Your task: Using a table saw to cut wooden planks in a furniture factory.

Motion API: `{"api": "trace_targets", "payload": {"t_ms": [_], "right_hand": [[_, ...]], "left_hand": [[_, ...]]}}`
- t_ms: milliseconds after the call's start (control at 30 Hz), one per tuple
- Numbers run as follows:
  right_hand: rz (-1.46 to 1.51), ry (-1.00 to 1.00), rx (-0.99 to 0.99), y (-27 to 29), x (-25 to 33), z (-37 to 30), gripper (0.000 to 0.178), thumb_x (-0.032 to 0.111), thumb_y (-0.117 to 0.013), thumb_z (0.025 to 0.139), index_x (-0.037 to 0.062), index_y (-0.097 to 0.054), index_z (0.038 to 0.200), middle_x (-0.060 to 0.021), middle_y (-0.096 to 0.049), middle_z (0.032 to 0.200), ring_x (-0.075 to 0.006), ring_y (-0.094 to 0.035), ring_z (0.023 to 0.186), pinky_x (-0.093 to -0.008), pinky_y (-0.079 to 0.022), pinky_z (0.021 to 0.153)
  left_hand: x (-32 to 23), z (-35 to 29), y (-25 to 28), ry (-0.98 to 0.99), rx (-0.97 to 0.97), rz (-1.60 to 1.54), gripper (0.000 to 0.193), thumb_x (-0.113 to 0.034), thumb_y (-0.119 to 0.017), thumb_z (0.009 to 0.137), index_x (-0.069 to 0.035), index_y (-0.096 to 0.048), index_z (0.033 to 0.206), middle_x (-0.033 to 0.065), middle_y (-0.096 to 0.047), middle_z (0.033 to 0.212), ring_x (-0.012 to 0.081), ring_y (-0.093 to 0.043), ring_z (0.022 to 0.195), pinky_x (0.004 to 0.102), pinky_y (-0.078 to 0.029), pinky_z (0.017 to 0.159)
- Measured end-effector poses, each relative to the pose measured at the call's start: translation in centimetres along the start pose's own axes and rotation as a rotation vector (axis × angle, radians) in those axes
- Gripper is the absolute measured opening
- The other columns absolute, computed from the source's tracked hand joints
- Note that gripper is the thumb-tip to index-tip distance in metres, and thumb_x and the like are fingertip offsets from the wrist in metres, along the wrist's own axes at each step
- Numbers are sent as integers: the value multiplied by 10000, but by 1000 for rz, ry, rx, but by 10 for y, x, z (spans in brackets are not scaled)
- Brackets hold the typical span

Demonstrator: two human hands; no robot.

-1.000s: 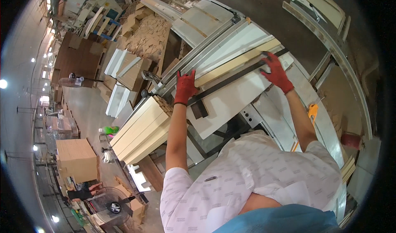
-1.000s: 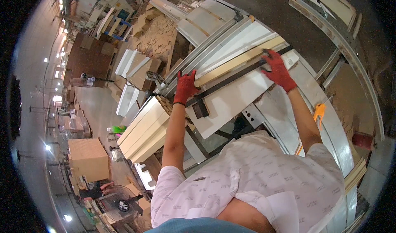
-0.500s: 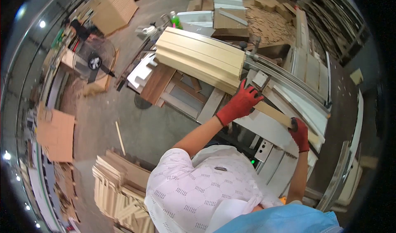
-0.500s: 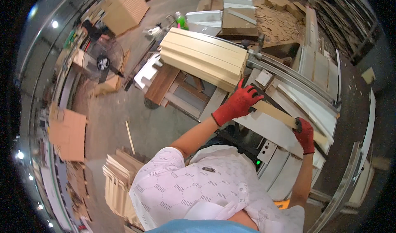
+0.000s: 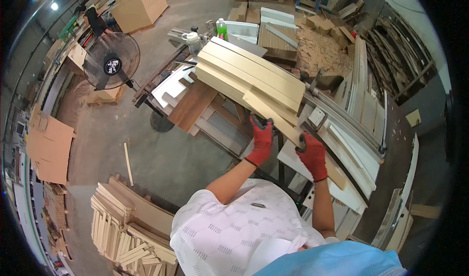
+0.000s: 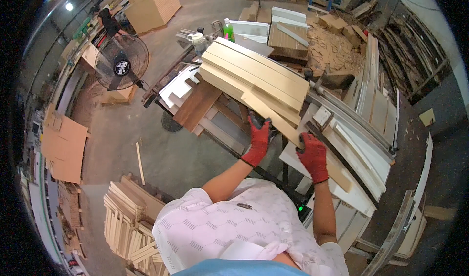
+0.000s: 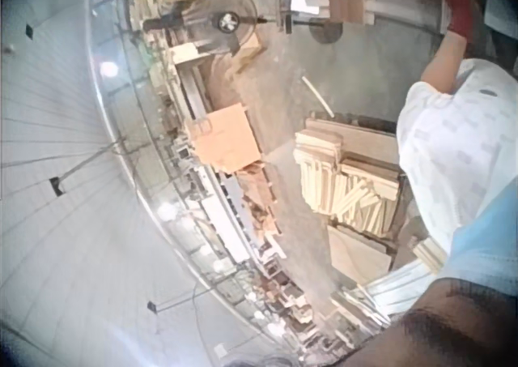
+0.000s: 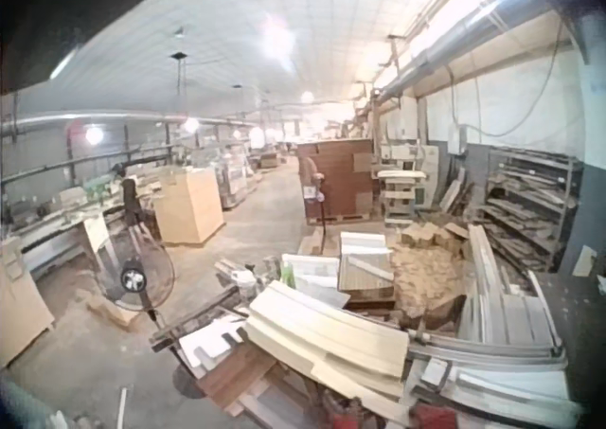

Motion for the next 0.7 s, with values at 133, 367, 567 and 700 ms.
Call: {"api": "trace_targets", "payload": {"t_ms": [133,367,567,700], "right_hand": [[29,65,20,-28,72,62,576,194,-810,679,92,-556,1186,-128,-640,1126,-333,-617,1023,-428,-488,875],[48,170,-56,-84,127,172,521,177,-798,694,95,-562,1152,-133,-644,1086,-344,-618,996,-435,-493,848],[-7,127,-51,-122,157,235,493,211,-799,702,124,-575,1133,-123,-581,1186,-325,-573,1073,-451,-477,862],[-205,104,-162,-148,160,230,511,224,-781,726,169,-581,1193,-136,-516,1267,-346,-467,1182,-501,-377,978]], "left_hand": [[-3,105,72,-543,-230,418,785,-96,-626,905,-74,-148,1527,106,-591,1138,160,-601,870,281,-517,696],[-100,186,93,-227,-74,113,702,-77,-596,898,29,-225,1485,178,-510,1303,208,-573,985,313,-492,859],[-109,259,118,-324,-267,554,749,-213,-656,873,32,-272,1468,300,-423,1398,367,-432,1264,460,-409,1000],[-97,278,125,-355,-399,875,785,-321,-658,888,-45,-250,1498,326,-273,1460,466,-265,1354,521,-318,1073]]}}
Point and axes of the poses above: each hand's wrist, its own z-axis towards the middle knuckle, its own y-axis out of the back of the hand, x = y × z, the point moved 2 cm from there along z, towards the middle knuckle
